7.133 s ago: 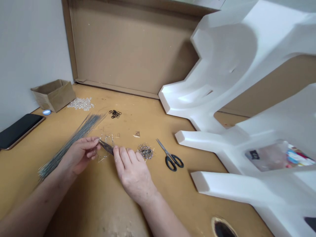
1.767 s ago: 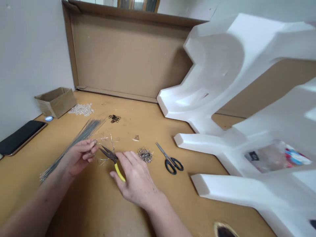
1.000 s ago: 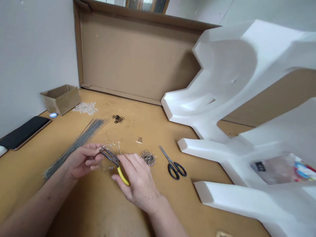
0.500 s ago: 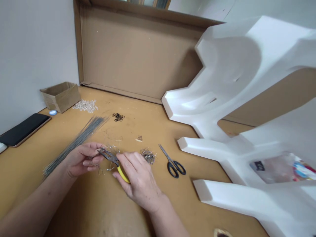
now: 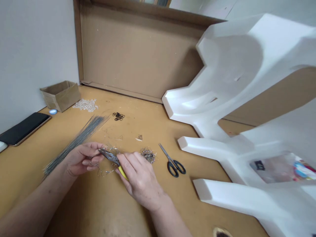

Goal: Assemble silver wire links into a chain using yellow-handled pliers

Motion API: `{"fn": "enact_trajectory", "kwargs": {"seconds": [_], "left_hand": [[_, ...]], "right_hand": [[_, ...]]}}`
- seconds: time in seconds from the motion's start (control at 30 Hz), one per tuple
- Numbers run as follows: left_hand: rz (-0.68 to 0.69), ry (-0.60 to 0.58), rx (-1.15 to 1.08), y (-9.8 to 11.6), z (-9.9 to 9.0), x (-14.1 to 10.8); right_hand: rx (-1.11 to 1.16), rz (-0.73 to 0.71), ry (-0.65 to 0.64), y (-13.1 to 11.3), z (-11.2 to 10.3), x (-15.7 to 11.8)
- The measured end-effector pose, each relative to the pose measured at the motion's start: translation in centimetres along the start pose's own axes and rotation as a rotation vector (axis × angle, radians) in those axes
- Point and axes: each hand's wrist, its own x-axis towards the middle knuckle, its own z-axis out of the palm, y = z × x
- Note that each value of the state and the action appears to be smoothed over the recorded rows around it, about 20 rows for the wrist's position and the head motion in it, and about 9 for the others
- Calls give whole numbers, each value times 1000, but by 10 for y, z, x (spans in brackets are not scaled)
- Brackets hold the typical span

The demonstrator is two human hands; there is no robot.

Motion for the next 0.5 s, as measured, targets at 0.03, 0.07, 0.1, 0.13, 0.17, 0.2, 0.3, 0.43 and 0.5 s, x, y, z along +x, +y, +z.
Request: {"fn": "enact_trajectory", "kwargs": {"seconds": [0.03, 0.07, 0.1, 0.13, 0.17, 0.2, 0.3, 0.43, 0.5], "left_hand": [[7, 7, -1, 0, 0, 0], [14, 14, -1, -1, 0, 0], [22, 25, -3, -1, 1, 1], [29, 37, -5, -2, 1, 1], [35, 47, -10, -2, 1, 1], [40, 58, -17, -3, 2, 1], [51, 81, -39, -4, 3, 2], [74, 97, -48, -5, 4, 3], [91, 106, -50, -6, 4, 3]], "right_hand": [[-13, -1, -1, 0, 0, 0], [-25, -1, -1, -1, 0, 0], [-34, 0, 2, -1, 0, 0], [-42, 2, 4, -1, 0, 1], [-50, 3, 5, -2, 0, 1], [-59, 5, 2, -2, -1, 1], [-87, 5, -11, -2, 0, 0], [-95, 17, 2, -3, 1, -2], [-102, 21, 5, -4, 2, -2]]}}
